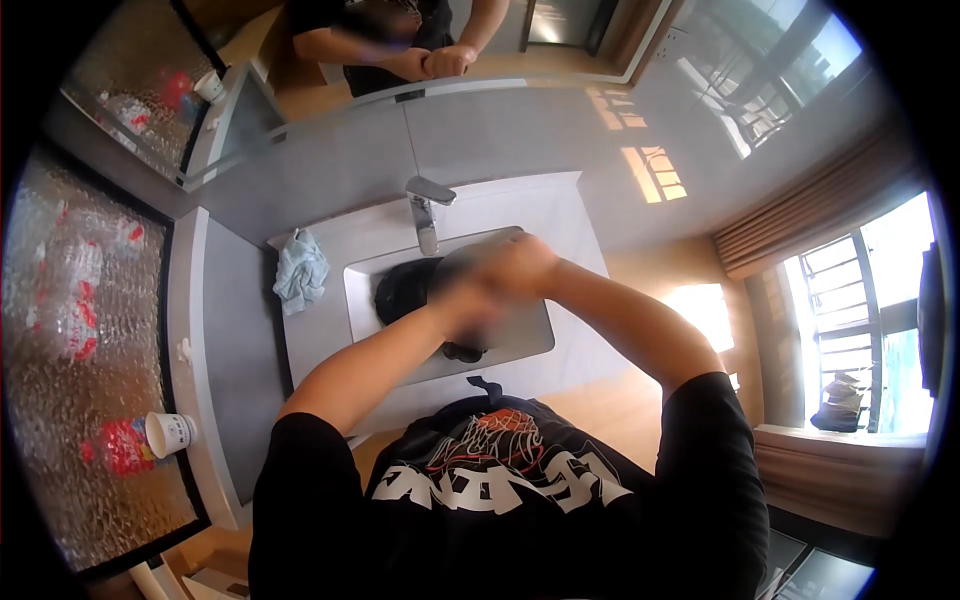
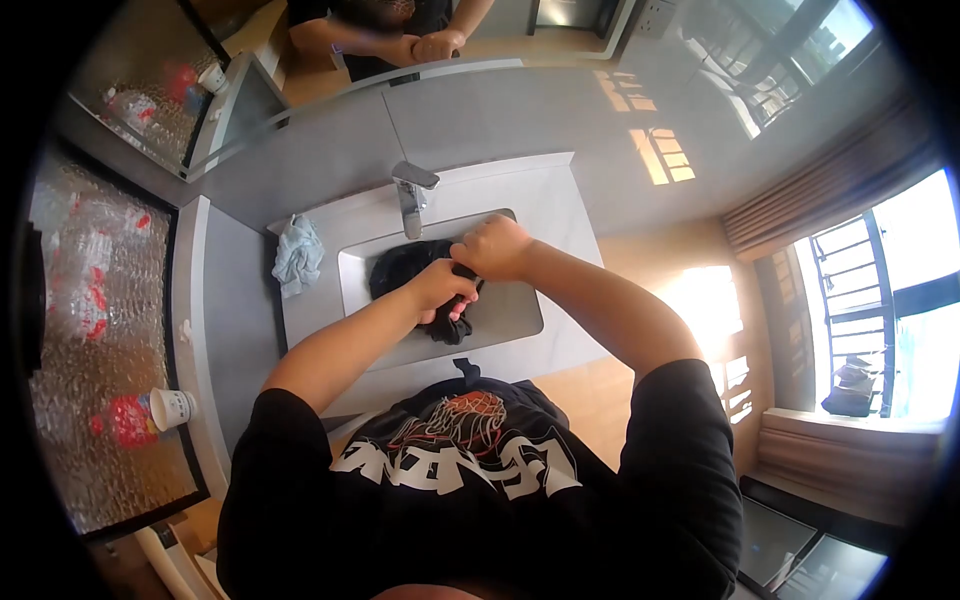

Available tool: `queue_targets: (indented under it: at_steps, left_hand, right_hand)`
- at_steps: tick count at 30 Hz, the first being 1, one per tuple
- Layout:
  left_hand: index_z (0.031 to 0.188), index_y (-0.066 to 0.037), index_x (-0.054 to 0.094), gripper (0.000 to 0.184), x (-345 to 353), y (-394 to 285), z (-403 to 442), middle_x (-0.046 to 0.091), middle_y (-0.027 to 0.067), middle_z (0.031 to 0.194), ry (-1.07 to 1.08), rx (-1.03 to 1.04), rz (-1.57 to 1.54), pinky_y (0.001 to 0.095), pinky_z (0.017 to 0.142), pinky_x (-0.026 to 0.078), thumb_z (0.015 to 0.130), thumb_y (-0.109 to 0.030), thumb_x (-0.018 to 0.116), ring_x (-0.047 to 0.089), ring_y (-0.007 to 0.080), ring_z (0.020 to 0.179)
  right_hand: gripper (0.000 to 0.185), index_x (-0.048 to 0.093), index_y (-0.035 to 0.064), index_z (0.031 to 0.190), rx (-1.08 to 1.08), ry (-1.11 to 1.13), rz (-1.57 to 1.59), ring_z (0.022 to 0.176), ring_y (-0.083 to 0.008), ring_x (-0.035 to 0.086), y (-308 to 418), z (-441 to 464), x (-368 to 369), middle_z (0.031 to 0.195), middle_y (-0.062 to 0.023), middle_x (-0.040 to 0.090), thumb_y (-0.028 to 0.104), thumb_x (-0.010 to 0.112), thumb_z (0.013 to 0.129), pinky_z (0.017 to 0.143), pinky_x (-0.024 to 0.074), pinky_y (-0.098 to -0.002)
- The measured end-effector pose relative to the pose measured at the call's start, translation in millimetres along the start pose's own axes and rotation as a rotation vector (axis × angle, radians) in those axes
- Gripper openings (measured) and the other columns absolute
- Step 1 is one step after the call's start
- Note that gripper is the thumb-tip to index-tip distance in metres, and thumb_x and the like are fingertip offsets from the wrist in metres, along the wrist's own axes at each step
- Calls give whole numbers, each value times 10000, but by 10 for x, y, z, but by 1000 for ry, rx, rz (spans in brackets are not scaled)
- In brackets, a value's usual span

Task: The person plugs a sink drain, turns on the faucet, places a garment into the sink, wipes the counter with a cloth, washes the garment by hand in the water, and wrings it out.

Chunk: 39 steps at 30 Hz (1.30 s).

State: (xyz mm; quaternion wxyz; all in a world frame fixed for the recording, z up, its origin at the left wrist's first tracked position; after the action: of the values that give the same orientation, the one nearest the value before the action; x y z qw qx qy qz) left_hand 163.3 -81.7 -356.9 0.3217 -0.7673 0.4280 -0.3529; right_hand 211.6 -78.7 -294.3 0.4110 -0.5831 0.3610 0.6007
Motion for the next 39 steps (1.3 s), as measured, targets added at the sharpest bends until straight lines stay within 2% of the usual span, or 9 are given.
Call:
queue_targets:
  at_steps: [10,16,18,23,26,29,32,36,39]
  left_hand:
    - [1011,-5,525,303,-28,129,23,581,108,754,39,-23,-177,324,466,466,743,68,649,564,181,542]
    - [1112,33,494,482,-105,-8,130,590,130,741,60,104,-33,354,497,482,669,128,656,596,230,557]
    - [1231,-7,428,627,-174,-29,60,611,130,853,-3,123,-23,342,542,510,676,127,686,618,220,630]
    - [1480,-83,173,1015,-178,-239,-203,600,135,1143,-8,501,87,327,821,544,701,59,808,642,211,973]
    - [1243,-48,541,582,-20,-304,-326,644,57,1021,-43,603,585,304,811,505,731,-56,818,614,148,924]
    - [1039,-27,638,330,-160,-280,-186,663,53,901,-99,611,296,290,774,495,743,-77,776,613,131,844]
    - [981,-8,638,239,-94,-628,-442,662,76,808,-162,645,543,289,717,496,758,-55,712,604,138,745]
    - [900,1,638,174,309,-1234,-767,631,114,708,-139,789,789,301,631,488,737,-43,678,592,157,652]
    - [904,2,636,214,349,-1540,-835,642,131,717,-147,804,755,317,635,490,697,-48,663,621,172,665]
  right_hand:
    - [139,622,163,847,74,-230,-67,662,-231,634,-23,-58,-129,691,14,635,240,670,741,726,471,-353]
    - [422,629,169,1089,265,0,-159,969,-219,664,137,20,-32,995,-18,683,336,781,732,914,419,-366]
    - [461,623,166,1101,213,-145,-155,976,-233,670,204,-17,-121,1015,-35,683,339,804,714,933,430,-401]
    - [496,591,143,1129,574,96,309,984,-294,674,-147,-268,-383,1017,-90,685,290,811,709,862,498,-443]
    - [387,548,88,1134,869,161,480,952,-374,666,-329,-447,-668,981,-150,690,183,700,791,770,529,-445]
    - [288,540,66,1102,988,190,525,916,-426,660,-495,-663,-662,973,-207,692,189,634,859,781,513,-484]
    - [400,536,85,1165,959,343,435,1026,-365,660,-529,-979,-540,1060,-175,686,205,680,812,892,507,-479]
    - [613,528,145,1311,556,-184,246,1168,-377,586,-315,-948,-810,1234,-160,632,161,782,753,1066,418,-458]
    - [637,540,103,1297,480,-238,1143,1127,-308,610,-256,-703,-989,1218,-136,632,168,834,736,1040,446,-388]
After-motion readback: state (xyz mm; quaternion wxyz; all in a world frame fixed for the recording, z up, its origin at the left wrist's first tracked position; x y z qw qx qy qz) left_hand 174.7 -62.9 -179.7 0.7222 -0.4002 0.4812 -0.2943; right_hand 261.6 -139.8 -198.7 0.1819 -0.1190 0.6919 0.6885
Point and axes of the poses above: each hand's wrist, its own z-axis towards the middle knuckle, its own x-axis out of the palm, y = z × x, the point moved 10 cm from there along z, towards the middle knuckle
